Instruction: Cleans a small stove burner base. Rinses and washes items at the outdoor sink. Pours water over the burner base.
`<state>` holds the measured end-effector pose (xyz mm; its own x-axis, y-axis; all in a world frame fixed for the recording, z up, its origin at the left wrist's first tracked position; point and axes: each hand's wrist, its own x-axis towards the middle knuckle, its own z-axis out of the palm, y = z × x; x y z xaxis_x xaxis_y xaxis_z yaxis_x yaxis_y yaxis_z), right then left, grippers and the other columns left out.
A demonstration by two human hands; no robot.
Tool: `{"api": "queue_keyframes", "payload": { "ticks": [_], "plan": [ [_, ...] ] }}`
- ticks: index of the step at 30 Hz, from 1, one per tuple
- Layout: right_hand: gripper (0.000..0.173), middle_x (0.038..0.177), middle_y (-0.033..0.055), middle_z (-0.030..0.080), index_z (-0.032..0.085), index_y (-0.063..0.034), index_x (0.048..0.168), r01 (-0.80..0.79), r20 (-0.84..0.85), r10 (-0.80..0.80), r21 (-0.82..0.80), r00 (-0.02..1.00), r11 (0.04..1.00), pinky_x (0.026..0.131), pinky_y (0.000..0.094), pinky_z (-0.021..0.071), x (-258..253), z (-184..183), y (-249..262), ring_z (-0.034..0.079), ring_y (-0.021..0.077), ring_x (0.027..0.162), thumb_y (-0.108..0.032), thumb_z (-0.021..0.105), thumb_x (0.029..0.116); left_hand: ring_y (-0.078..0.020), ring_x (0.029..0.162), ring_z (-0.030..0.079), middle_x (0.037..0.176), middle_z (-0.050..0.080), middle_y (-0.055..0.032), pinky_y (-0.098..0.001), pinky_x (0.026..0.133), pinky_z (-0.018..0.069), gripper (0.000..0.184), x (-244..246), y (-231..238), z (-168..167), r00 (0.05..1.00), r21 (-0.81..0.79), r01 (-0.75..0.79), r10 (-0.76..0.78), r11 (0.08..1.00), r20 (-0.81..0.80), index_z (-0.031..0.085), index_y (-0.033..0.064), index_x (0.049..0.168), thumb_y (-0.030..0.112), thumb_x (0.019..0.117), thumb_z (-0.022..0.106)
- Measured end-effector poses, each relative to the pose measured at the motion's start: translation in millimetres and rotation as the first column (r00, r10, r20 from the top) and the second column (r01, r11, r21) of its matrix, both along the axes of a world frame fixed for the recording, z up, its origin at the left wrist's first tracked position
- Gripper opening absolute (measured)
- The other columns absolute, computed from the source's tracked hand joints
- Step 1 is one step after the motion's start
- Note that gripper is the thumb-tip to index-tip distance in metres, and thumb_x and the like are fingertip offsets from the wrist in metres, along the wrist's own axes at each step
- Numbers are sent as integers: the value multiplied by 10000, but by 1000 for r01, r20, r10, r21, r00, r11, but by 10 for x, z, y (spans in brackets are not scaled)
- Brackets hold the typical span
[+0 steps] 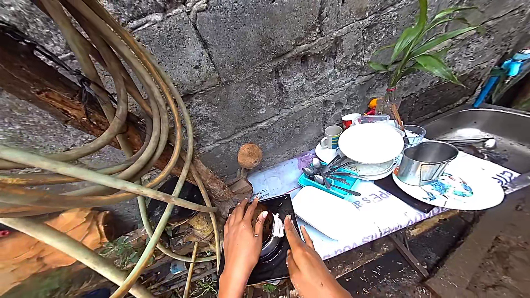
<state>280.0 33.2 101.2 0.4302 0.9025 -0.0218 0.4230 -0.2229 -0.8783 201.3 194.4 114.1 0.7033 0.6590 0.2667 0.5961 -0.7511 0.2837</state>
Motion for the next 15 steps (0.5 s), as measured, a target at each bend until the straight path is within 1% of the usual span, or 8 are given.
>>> {"api": "queue_keyframes", "payload": {
  "ticks": [3, 5, 7, 8, 10, 12, 13, 15],
  "plan": [
    [662, 1714, 144, 128, 112, -19, 1635, 46, -201, -21, 121, 979, 992, 1295, 403, 137, 205, -93, 51, 170, 244, 1583, -31, 349, 1018, -314, 1451, 433, 1549, 495, -89, -572, 1184, 311, 549, -14, -6, -15, 1000, 8, 2, -2, 1000, 6, 580, 223, 1466, 539, 1051, 409],
    [691, 1718, 144, 103, 96, -26, 1639, -17, -211, 47, 140, 976, 990, 1297, 398, 126, 248, -112, 121, 144, 246, 1588, -6, 342, 993, -311, 1448, 437, 1545, 500, -84, -576, 1183, 312, 546, -14, -10, -21, 1000, 11, 0, 0, 1000, 13, 585, 224, 1461, 538, 1050, 410],
    [704, 1714, 178, 75, 51, 2, 1631, -132, -144, 141, 67, 979, 989, 1300, 408, 66, 225, -30, 182, 96, 274, 1595, 35, 351, 995, -310, 1446, 440, 1543, 503, -82, -576, 1180, 316, 547, -11, -4, -25, 1000, 17, 0, 0, 1000, 13, 587, 220, 1459, 536, 1050, 408],
    [703, 1710, 194, 81, 49, 16, 1627, -151, -117, 155, 43, 981, 988, 1299, 411, 51, 215, 1, 198, 91, 284, 1595, 47, 362, 998, -310, 1443, 444, 1540, 506, -82, -572, 1179, 321, 551, -14, -1, -31, 1000, 20, 1, -2, 1000, 13, 589, 218, 1457, 537, 1049, 404],
    [687, 1708, 171, 134, 95, -12, 1635, -102, -158, 114, 79, 981, 992, 1298, 411, 92, 265, -16, 202, 133, 270, 1590, 26, 351, 998, -320, 1430, 459, 1525, 522, -92, -574, 1170, 336, 552, -18, 5, -39, 1000, 32, 11, -12, 999, 26, 600, 209, 1446, 537, 1047, 407],
    [693, 1713, 152, 132, 115, -27, 1638, -18, -210, 50, 156, 976, 988, 1301, 405, 99, 333, -77, 222, 138, 249, 1589, 21, 338, 983, -319, 1424, 467, 1521, 525, -93, -578, 1167, 339, 562, -19, 12, -46, 999, 42, 16, -17, 999, 35, 608, 205, 1438, 548, 1044, 400],
    [696, 1715, 151, 118, 104, -29, 1640, -10, -214, 45, 160, 976, 987, 1301, 407, 93, 361, -86, 236, 130, 248, 1591, 18, 336, 986, -317, 1425, 466, 1523, 523, -93, -578, 1169, 336, 571, -16, 12, -48, 999, 46, 15, -16, 999, 33, 606, 206, 1440, 555, 1042, 394],
    [694, 1711, 174, 114, 75, -19, 1638, -69, -180, 90, 120, 979, 990, 1301, 416, 87, 371, -70, 277, 130, 272, 1590, 17, 346, 1000, -309, 1429, 465, 1523, 525, -85, -573, 1170, 337, 583, -15, 14, -56, 999, 52, 11, -12, 999, 33, 606, 212, 1440, 569, 1037, 384]
  ]
}}
